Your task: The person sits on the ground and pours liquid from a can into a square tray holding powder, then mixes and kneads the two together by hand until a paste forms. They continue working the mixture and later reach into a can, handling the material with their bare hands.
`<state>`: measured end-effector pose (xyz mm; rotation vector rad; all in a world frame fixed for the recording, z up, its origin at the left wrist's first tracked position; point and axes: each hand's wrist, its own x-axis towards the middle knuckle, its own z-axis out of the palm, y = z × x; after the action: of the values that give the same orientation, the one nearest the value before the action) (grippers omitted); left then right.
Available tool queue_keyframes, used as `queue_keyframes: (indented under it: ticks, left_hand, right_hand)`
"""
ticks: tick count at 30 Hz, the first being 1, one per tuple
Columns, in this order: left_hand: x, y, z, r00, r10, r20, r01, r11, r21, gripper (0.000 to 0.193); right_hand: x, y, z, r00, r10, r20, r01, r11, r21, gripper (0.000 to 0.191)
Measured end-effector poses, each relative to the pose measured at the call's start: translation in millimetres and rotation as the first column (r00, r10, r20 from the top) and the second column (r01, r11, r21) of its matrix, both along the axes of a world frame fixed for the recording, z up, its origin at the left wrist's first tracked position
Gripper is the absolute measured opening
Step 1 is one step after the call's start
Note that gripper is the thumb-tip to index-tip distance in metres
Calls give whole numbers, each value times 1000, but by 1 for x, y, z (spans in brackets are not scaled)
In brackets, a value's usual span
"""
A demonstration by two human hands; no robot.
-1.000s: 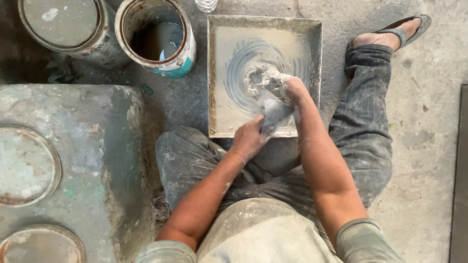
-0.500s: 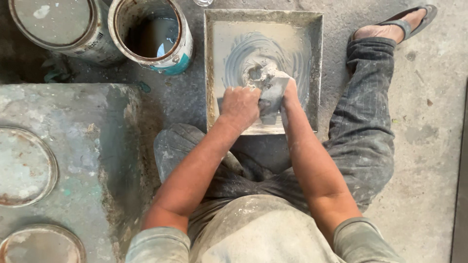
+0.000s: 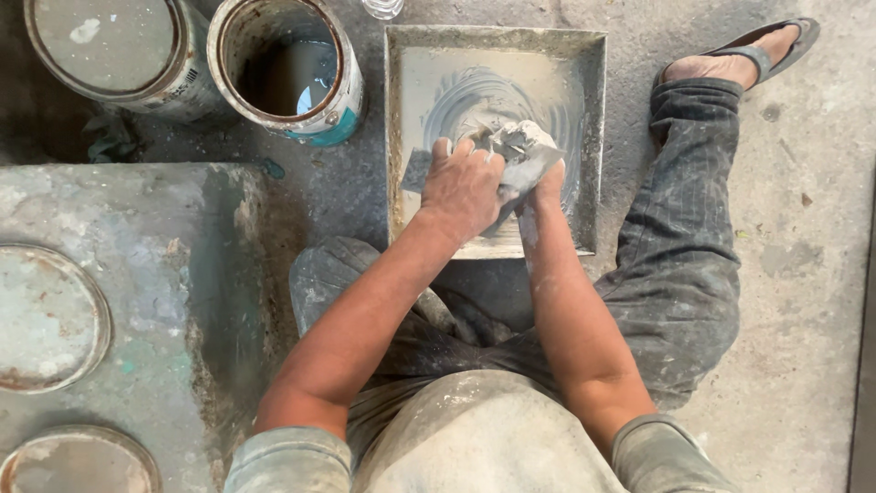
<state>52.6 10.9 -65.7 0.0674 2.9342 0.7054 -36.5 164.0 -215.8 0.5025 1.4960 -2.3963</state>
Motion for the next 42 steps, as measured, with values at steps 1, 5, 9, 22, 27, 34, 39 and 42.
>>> queue_keyframes:
  ticks: [1,5,9,22,27,34,39,42]
  left_hand:
    - [-3,0,1,999,4,46,-4,1000,0,28]
    - [-14,0,0,996,-8,94,9,1000,-15,26]
    - [-15,0,-10,993,-53,108,56,998,-25,25]
    - [-22,-11,-27,998,36,51,-33,998,-60,17]
    - [-35,-11,-38,998,53,38,-48,993,-105,13]
    - [-53,-13,-71,996,71,54,-61,985,-161,21]
    - [-63,-14,-78,985,108,135,-87,984,-154,23]
    - [-60,-18,-72,982,134,135,-117,985,-124,20]
  right_hand:
    - [2,-1,2,999,-11,35,13,998,-63,19]
    - [8,-5,16,992,80,101,-66,989,-134,27]
    - [11,-2,17,989,100,111,-71,968,-239,33]
    - [25,-19,22,970,163,182,-114,961,-253,45]
    - [31,-26,46,980,191,63,-160,930,-330,68]
    - [46,-7,52,971,230,65,-212,955,-209,77]
    - [55,17,56,930,358,85,-351,932,-87,82]
    - [41,25,61,955,279,98,-256,946,-201,100]
